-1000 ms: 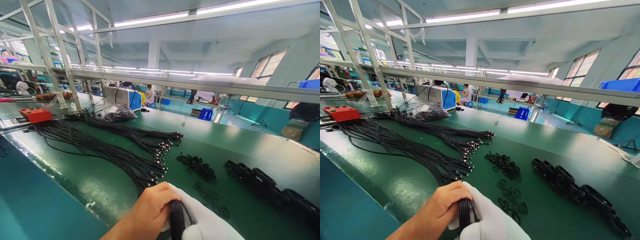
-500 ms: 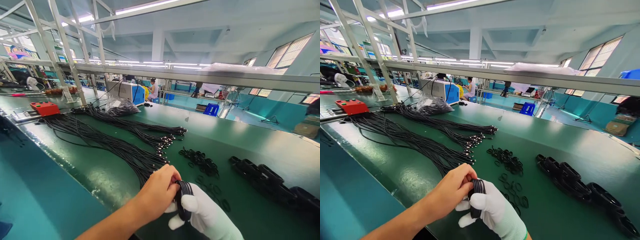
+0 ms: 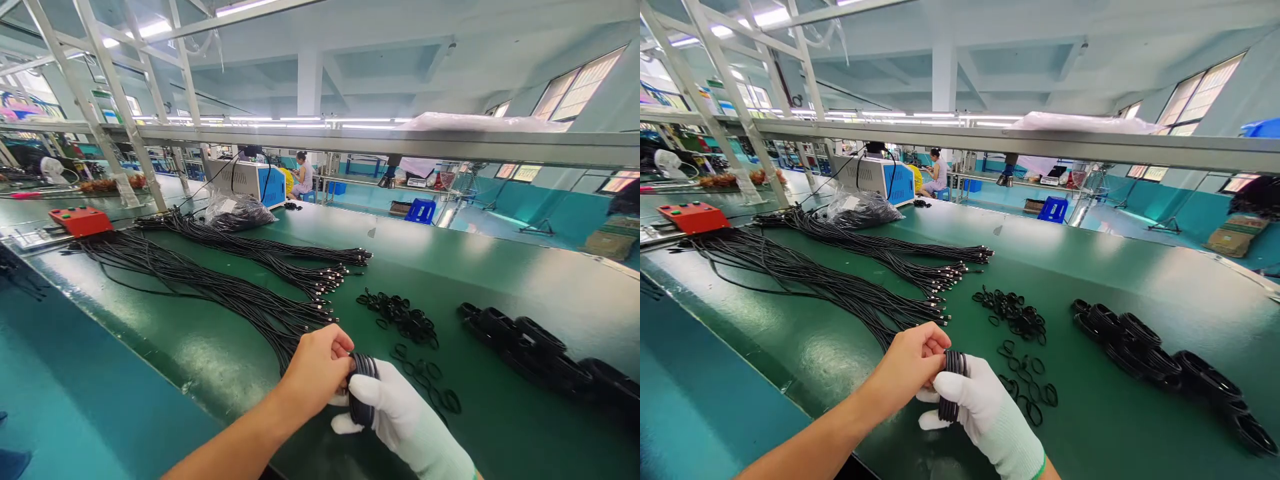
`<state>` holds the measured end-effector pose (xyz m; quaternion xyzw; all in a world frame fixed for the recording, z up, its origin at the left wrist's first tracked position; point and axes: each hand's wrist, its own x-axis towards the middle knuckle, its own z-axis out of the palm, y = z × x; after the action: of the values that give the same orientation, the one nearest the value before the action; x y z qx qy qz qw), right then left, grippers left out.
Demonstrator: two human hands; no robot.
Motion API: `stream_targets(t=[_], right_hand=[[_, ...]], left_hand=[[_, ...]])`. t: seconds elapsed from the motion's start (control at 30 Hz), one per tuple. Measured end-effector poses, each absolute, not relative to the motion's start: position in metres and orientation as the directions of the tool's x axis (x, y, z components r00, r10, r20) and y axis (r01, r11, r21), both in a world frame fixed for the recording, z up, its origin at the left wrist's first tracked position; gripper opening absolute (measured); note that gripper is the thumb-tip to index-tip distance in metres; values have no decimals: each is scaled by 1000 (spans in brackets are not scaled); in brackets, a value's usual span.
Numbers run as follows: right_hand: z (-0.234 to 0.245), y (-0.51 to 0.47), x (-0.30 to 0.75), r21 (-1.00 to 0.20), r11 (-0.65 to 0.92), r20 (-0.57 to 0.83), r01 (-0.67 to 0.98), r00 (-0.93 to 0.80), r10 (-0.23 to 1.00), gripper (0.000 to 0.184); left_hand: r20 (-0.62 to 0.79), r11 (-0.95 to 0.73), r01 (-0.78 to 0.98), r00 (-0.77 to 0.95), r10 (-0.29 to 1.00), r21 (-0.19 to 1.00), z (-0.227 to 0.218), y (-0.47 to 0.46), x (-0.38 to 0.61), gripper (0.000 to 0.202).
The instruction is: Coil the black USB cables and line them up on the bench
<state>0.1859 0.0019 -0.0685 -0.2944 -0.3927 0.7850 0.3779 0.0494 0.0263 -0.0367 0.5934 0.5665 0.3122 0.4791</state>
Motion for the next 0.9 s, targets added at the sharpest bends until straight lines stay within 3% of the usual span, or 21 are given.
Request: stream_targets(t=[0.13, 0.23, 0.67, 0.8, 0.9], right_hand=[[-72, 1, 185, -794, -427, -177, -433, -508, 843, 31], [-73, 0, 183, -776, -444, -174, -449, -524, 834, 33], [-80, -6, 179, -844, -434, -218, -314, -539, 813, 38], [-86, -10, 182, -873, -408, -225, -266, -523, 822, 33], [-89, -11, 182, -833, -435, -210, -342, -532, 820, 34]], left_hand=[[-108, 5, 472, 190, 976, 881, -38, 29, 49, 11], [-164, 71, 436, 181, 970, 897, -41, 27, 47, 13], [-173, 51, 624, 137, 975, 780, -55, 21, 48, 12], [-51, -99, 639, 212, 976, 762, -50, 16, 49, 12], [12, -195, 563, 312, 950, 803, -48, 16, 45, 22]])
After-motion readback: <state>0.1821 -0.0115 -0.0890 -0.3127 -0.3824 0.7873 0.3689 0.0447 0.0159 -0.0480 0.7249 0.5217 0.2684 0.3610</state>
